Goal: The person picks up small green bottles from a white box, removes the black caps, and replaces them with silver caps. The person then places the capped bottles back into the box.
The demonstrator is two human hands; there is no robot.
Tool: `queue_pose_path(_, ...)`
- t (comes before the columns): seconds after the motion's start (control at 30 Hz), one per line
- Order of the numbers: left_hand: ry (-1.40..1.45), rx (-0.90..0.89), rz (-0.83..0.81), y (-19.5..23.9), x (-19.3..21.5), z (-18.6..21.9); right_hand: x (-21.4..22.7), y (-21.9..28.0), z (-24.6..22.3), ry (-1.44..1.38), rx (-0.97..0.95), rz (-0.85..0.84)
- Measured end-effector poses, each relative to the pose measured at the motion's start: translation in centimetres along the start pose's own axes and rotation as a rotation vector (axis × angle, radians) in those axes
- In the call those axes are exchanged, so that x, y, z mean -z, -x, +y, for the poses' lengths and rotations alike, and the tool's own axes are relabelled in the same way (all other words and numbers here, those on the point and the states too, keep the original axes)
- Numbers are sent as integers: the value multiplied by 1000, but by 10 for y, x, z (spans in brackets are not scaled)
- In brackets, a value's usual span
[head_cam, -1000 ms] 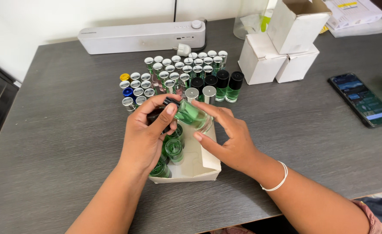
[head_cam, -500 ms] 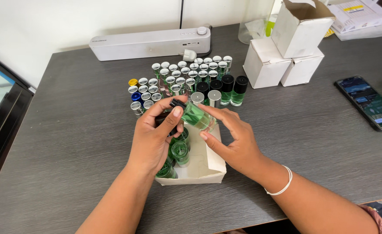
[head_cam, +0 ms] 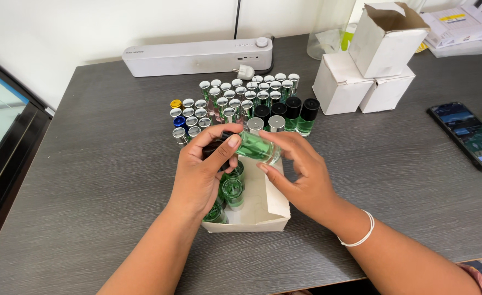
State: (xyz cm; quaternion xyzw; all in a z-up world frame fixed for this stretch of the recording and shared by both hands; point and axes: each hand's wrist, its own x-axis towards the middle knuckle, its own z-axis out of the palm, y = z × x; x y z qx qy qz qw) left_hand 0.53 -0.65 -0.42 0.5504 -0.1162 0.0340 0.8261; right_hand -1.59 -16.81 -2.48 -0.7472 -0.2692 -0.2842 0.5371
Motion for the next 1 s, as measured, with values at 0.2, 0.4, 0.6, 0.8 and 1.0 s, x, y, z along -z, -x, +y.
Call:
queue_pose_path(0.2,-33,-8,0,2,-2,3,0,0,10,-304,-91,-88)
queue_pose_path(0.4,-46,-9,-9,3,1,2,5,-1,4,-408,-154,-160)
queue_pose_path(0.6,-16,-10,-3,-2,3,-6,2,0,3,-265,-80,-124)
queue_pose_path(0.8,18,-40,-8,0,-1,1,0,1,0,-91,0,-92)
queue_pose_path(1.0,33,-30,-21,1,-2,5,1,-3,-8,133,165,-31)
